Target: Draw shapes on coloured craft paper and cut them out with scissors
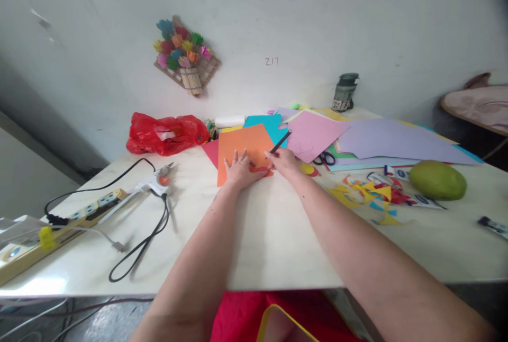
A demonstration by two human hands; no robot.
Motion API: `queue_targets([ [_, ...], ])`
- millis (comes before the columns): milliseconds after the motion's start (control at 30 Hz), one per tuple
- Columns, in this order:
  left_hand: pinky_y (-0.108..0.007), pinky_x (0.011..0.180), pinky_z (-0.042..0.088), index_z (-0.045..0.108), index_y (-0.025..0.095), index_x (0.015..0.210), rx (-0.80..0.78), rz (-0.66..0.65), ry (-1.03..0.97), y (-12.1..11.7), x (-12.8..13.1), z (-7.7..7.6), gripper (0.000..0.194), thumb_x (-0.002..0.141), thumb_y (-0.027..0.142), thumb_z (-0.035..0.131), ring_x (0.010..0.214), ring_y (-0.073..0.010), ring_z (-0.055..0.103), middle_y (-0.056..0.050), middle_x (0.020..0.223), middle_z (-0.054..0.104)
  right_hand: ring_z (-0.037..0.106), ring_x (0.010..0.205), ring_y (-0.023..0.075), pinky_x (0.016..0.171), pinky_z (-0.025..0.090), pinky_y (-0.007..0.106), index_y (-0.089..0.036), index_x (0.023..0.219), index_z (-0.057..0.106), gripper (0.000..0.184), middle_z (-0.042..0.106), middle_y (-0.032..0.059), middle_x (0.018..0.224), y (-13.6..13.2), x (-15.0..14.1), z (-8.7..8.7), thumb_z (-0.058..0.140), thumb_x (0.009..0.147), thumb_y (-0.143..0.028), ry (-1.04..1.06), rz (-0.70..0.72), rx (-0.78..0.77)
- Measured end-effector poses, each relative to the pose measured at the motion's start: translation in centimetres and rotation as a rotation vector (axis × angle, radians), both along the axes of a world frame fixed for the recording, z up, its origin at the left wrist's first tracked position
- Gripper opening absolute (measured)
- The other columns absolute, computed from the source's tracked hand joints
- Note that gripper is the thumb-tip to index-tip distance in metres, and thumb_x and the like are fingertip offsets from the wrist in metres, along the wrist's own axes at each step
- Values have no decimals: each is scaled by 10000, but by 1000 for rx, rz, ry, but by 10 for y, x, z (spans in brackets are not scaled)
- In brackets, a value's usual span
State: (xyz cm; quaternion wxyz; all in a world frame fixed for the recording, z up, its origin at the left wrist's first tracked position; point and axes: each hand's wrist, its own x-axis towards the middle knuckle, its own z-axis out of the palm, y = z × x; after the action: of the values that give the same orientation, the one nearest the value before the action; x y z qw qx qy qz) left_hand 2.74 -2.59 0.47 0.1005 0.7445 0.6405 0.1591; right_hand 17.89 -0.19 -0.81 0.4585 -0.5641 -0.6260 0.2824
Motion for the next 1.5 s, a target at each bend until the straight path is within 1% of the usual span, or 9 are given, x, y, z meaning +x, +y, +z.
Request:
queue_targets([
  [100, -562, 1051, -40, 592, 239, 843, -16, -1, 4, 2, 3, -3, 578, 594, 754, 514, 1368, -318, -37, -26, 1488, 195, 619, 488, 145, 503, 486, 222, -149, 714, 602, 201, 599, 18, 496, 0, 0, 0, 568, 783, -335, -18, -16, 8],
  [233, -587, 1036, -20, 618, 233, 791, -83, 7, -12, 5, 6, -4, 553, 596, 743, 531, 1366, -322, -49, -41, 1477, 228, 636, 520, 150, 547, 500, 236, -150, 727, 606, 201, 621, 25, 522, 1, 0, -1, 571, 782, -340, -34, -30, 13],
  [400, -578, 1042, 26, 619, 244, 760, -84, 29, -62, 7, -3, -1, 436, 630, 659, 579, 1369, -309, 46, -19, 1443, 313, 627, 498, 141, 529, 499, 229, -151, 707, 591, 206, 632, 36, 543, 4, 1, -5, 566, 786, -340, -3, -17, 18],
  [633, -552, 1028, 158, 567, 224, 682, -60, 130, -162, 3, -36, 15, 335, 715, 555, 535, 1354, -299, 146, -47, 1320, 490, 630, 492, 147, 491, 496, 226, -141, 732, 605, 217, 630, 42, 540, 8, 0, -10, 567, 793, -346, 38, -19, -15],
  [833, -494, 1013, 260, 589, 240, 715, -118, 75, -161, -1, -44, 18, 328, 704, 564, 536, 1289, -292, 316, -43, 1157, 614, 630, 494, 135, 463, 483, 203, -145, 722, 606, 195, 645, 51, 590, 4, 0, -6, 577, 791, -325, 71, -20, -28],
  [1000, -442, 1012, 281, 591, 226, 668, -117, 64, -177, -1, -43, 16, 286, 703, 509, 578, 1281, -267, 333, -31, 1261, 545, 645, 534, 137, 454, 473, 190, -145, 776, 615, 227, 679, 64, 709, -1, -4, -1, 591, 773, -371, 99, 14, 50],
  [1133, -417, 1015, 279, 594, 226, 663, -116, 75, -178, -1, -43, 16, 277, 680, 503, 597, 1303, -255, 296, -4, 1363, 443, 652, 569, 133, 530, 503, 207, -147, 777, 620, 214, 686, 58, 746, -5, -13, -1, 596, 766, -359, 158, 103, 71],
  [1333, -413, 1015, 277, 586, 227, 626, -134, 64, -167, 3, -44, 11, 251, 677, 471, 611, 1305, -244, 289, -6, 1272, 537, 659, 633, 144, 606, 515, 230, -144, 772, 634, 188, 679, 51, 701, -1, -25, -12, 624, 741, -329, 136, 231, 45],
  [1500, -421, 1020, 243, 610, 227, 663, -125, 73, -155, 5, -45, 9, 238, 662, 465, 622, 1305, -262, 275, -8, 1356, 451, 663, 709, 157, 669, 513, 253, -158, 779, 657, 210, 695, 52, 740, 6, -24, -19, 628, 736, -361, 81, 235, 52],
])
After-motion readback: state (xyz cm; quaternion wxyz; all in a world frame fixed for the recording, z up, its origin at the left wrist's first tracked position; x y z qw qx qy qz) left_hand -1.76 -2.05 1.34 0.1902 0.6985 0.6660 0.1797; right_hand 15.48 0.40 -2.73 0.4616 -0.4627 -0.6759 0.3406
